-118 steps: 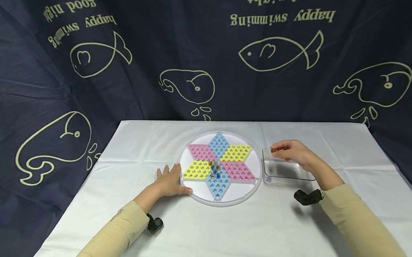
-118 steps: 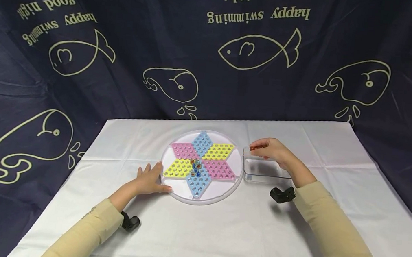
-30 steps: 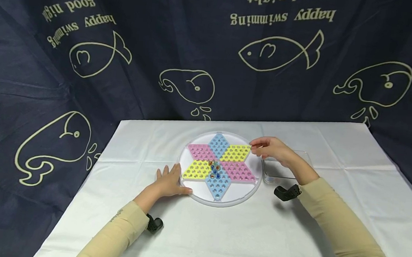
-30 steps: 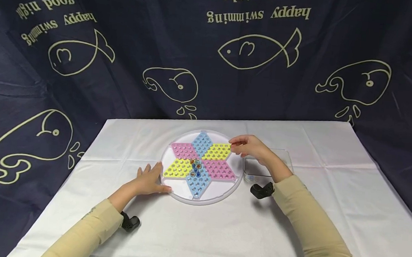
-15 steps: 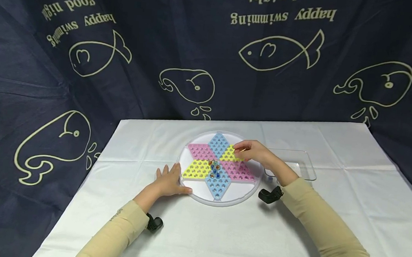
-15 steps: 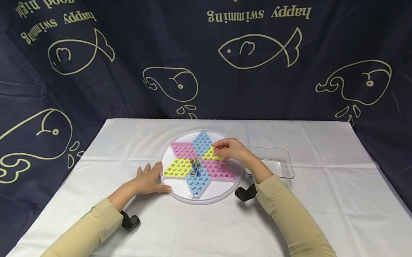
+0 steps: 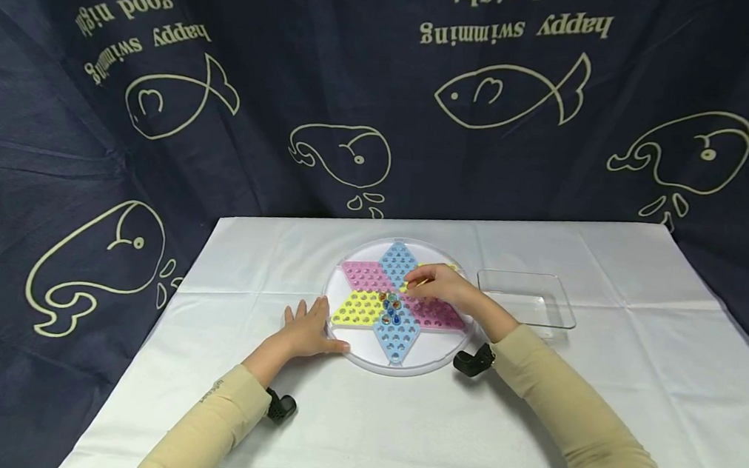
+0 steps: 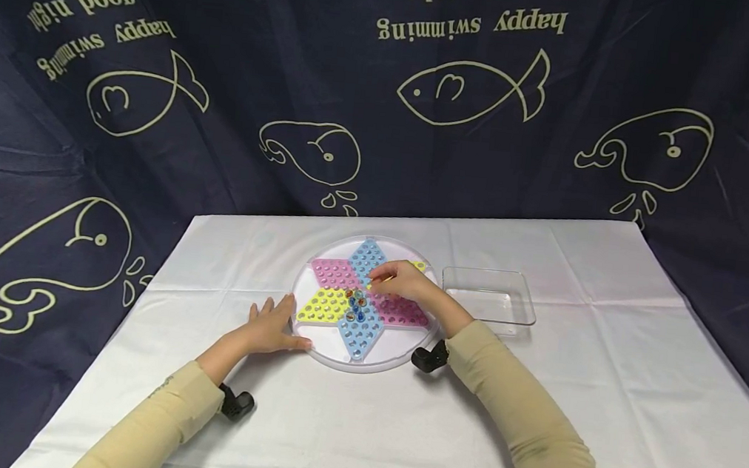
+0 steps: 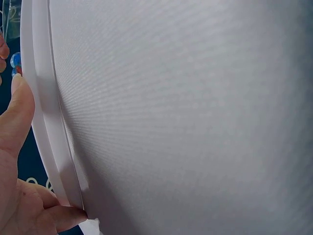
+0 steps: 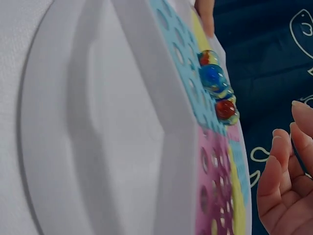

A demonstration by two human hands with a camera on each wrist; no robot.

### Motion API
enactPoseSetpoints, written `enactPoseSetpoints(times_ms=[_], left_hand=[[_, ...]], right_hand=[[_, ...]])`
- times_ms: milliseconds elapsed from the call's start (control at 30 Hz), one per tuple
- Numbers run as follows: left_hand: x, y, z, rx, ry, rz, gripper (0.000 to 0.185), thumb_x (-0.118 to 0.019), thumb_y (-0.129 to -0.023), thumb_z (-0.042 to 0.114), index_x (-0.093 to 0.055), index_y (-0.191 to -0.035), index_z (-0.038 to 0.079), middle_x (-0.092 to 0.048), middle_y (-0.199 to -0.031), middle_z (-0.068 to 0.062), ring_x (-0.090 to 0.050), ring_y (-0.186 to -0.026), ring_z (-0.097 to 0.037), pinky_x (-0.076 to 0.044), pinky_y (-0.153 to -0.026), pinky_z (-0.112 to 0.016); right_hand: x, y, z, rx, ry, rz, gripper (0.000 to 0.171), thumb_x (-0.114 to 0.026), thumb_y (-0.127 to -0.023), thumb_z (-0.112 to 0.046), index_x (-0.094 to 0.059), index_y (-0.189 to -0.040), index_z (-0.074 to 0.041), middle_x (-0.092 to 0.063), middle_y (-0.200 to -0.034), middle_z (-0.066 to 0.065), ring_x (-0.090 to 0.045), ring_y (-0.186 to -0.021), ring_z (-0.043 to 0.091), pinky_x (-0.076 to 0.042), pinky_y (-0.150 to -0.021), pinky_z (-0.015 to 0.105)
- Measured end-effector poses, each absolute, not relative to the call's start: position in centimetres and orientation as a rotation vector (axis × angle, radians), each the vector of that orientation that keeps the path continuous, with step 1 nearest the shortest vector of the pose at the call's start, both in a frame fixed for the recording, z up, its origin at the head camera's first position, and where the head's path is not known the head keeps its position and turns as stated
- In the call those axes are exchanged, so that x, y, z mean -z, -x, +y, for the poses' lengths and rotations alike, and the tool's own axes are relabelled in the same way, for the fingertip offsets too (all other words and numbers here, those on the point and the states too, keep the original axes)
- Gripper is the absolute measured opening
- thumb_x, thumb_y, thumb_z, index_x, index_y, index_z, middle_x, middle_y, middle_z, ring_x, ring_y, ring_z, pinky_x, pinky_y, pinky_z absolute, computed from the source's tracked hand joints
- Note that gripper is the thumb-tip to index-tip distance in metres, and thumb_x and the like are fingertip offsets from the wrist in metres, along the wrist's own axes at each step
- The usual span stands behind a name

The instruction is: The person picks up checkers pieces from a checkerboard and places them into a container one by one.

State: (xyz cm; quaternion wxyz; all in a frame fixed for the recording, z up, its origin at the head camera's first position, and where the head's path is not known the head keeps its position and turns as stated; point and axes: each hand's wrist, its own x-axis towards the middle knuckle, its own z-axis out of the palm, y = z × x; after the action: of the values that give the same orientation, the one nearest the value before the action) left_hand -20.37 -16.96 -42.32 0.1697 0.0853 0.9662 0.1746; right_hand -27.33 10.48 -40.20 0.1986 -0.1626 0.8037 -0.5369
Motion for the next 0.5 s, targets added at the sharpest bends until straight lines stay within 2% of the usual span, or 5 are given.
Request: enactPoseSetpoints(times_ms=[200, 500], left_hand=[[42.3, 20.3, -16.9, -0.503, -0.247, 2.747, 0.106, -0.068, -0.075, 0.052, -0.013, -0.143, -0.008, -0.013, -0.150, -0.022, -0.002, -0.135, -0.049, 0.007, -0.105, -0.061], [42.2, 20.2, -16.8, -0.507, -0.253, 2.747, 0.105, -0.068, -0.075, 0.051, -0.014, -0.143, -0.008, -0.014, -0.150, -0.023, -0.003, -0.135, -0.049, 0.006, -0.106, -0.061]], right_hand=[[40.9, 27.4, 9.7, 1.445, 0.478, 2.266, 0.035, -0.066, -0.081, -0.008, -0.059, -0.112, 0.007, -0.062, -0.097, 0.010, -0.055, -0.073, 0.011, -0.050, -0.067, 0.026], [41.6, 27.2, 9.0, 1.320, 0.484, 2.329, 0.031, -0.066, -0.079, -0.005, -0.062, -0.109, 0.004, -0.064, -0.097, 0.011, -0.057, -0.082, 0.012, -0.050, -0.076, 0.024]])
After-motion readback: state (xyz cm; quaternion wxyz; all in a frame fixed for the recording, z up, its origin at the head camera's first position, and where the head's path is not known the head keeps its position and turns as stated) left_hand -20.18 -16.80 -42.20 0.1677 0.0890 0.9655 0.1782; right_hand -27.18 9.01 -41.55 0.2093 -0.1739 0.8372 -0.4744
